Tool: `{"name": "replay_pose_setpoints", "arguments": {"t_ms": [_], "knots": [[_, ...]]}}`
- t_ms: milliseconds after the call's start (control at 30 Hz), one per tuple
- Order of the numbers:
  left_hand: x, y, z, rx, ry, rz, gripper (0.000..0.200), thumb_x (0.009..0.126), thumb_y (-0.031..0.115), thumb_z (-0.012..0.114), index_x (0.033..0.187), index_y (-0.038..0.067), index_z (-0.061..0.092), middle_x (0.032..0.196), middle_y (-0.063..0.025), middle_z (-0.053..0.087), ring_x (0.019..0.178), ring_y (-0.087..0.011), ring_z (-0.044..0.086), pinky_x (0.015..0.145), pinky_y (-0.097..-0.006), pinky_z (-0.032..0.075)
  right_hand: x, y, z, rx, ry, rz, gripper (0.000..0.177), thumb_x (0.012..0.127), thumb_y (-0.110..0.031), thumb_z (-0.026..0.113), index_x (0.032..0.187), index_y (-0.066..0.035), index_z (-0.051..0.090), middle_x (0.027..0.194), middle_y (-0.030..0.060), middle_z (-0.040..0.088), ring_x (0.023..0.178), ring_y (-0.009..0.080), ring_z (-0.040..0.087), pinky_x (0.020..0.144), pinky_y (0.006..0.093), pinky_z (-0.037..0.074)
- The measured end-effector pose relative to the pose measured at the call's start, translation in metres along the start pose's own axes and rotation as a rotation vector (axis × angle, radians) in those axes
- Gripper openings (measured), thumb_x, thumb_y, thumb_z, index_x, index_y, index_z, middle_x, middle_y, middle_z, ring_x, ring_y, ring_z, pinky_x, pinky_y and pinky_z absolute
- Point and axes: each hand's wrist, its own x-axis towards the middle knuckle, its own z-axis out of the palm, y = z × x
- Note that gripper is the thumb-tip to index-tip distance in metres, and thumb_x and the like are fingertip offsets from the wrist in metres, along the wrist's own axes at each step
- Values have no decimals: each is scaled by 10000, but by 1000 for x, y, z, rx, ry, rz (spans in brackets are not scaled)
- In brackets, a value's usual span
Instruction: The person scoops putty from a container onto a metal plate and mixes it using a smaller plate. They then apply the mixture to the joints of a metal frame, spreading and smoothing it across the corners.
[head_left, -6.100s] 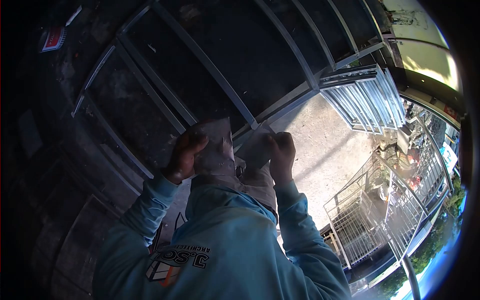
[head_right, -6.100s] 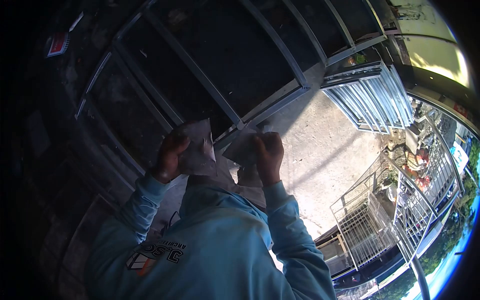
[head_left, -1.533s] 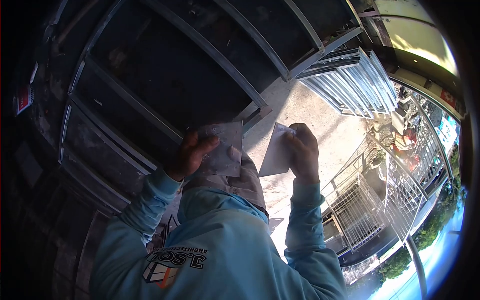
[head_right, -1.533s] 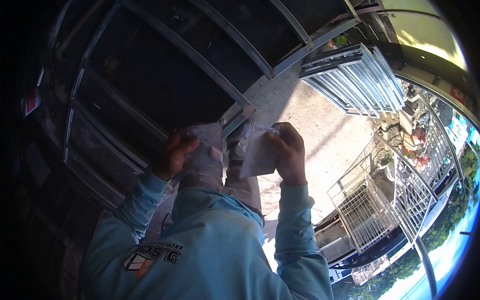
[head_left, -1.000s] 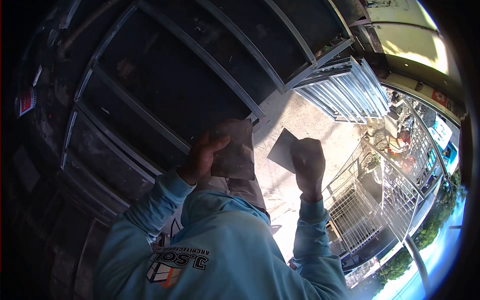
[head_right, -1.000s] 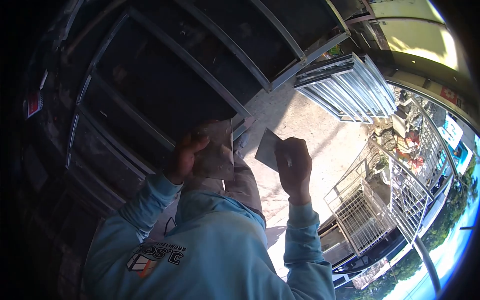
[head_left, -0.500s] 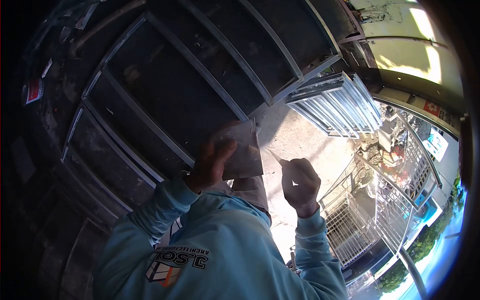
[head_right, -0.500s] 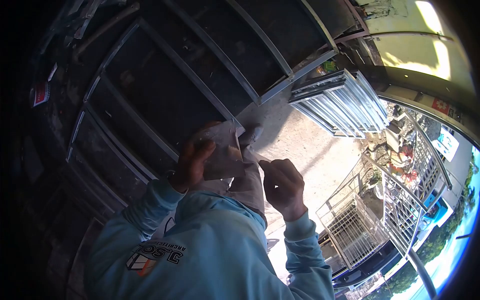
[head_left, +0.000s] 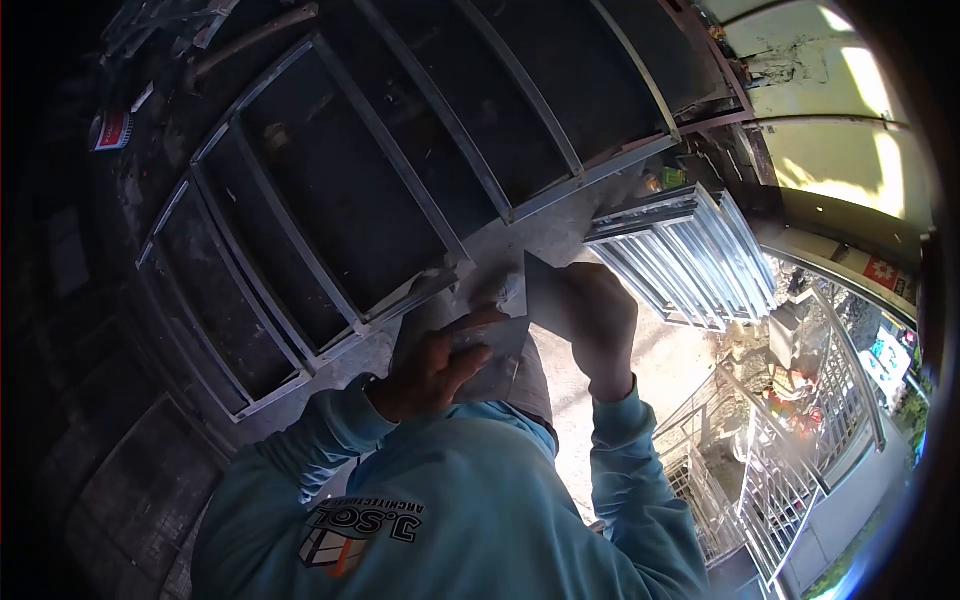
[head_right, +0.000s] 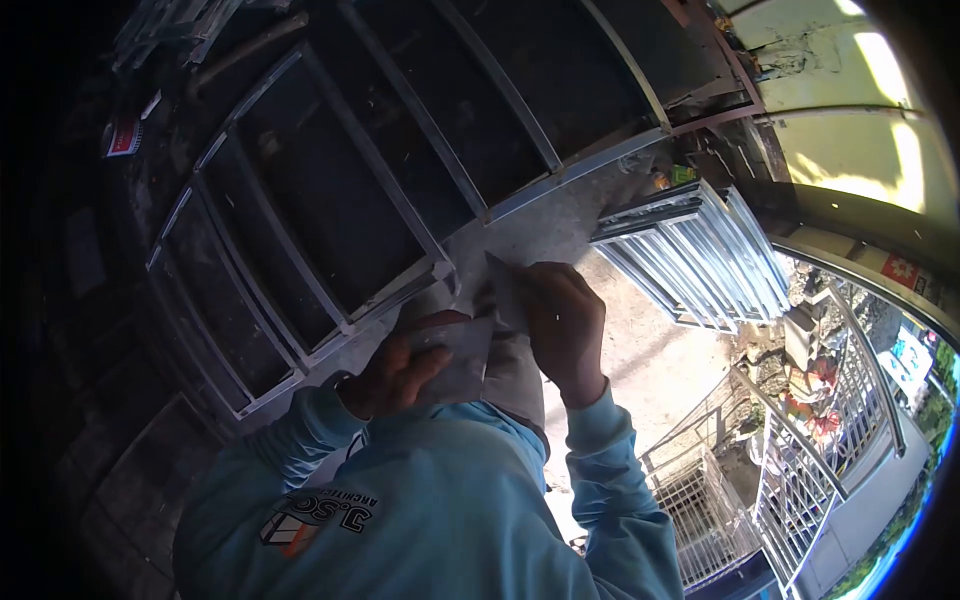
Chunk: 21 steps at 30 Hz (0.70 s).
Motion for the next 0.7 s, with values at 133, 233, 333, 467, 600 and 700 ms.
{"name": "replay_pose_setpoints", "arguments": {"t_ms": [133, 233, 333, 467, 600, 700], "knots": [[3, -7, -25, 39, 84, -58, 397, 951, 145, 478, 1302, -40, 468, 1250, -215, 531, 1134, -282, 541, 982, -376, 414, 4, 53, 29, 639, 90, 711, 200, 876, -120, 647, 994, 42, 649, 889, 85, 672, 795, 123, 620, 707, 252, 489], [7, -26, -46, -113, 157, -141, 407, 943, 129, 459, 1304, -59, 456, 1257, -223, 523, 1134, -287, 547, 973, -376, 429, 8, 72, 51, 749, 91, 754, 210, 883, -119, 650, 1015, 44, 641, 900, 64, 668, 796, 109, 609, 710, 238, 489], [14, -39, -55, -154, 232, -105, 404, 948, 175, 486, 1288, -43, 481, 1190, -159, 562, 1094, -223, 539, 963, -346, 413, 9, 75, 63, 792, 80, 829, 200, 885, -107, 645, 1016, 44, 641, 900, 68, 671, 797, 115, 615, 716, 238, 495], [29, -31, -70, -301, 193, -315, 417, 943, 199, 494, 1282, -45, 485, 1166, -156, 576, 1063, -223, 557, 936, -344, 431, 14, 86, 71, 611, 121, 846, 191, 876, -106, 651, 990, 48, 654, 898, 84, 683, 808, 127, 627, 722, 244, 501], [32, -37, -75, -140, 184, -203, 429, 939, 216, 504, 1283, -40, 486, 1152, -158, 586, 1057, -226, 563, 931, -344, 436, 10, 79, 59, 344, 153, 764, 197, 866, -105, 658, 980, 56, 664, 893, 94, 691, 810, 137, 631, 725, 253, 499], [35, -38, -78, -252, 235, -283, 429, 936, 213, 510, 1283, -38, 488, 1156, -157, 585, 1057, -224, 562, 928, -343, 438, 15, 58, 48, 544, 216, 887, 207, 857, -101, 668, 989, 59, 664, 879, 93, 691, 793, 138, 631, 719, 259, 499]]}}
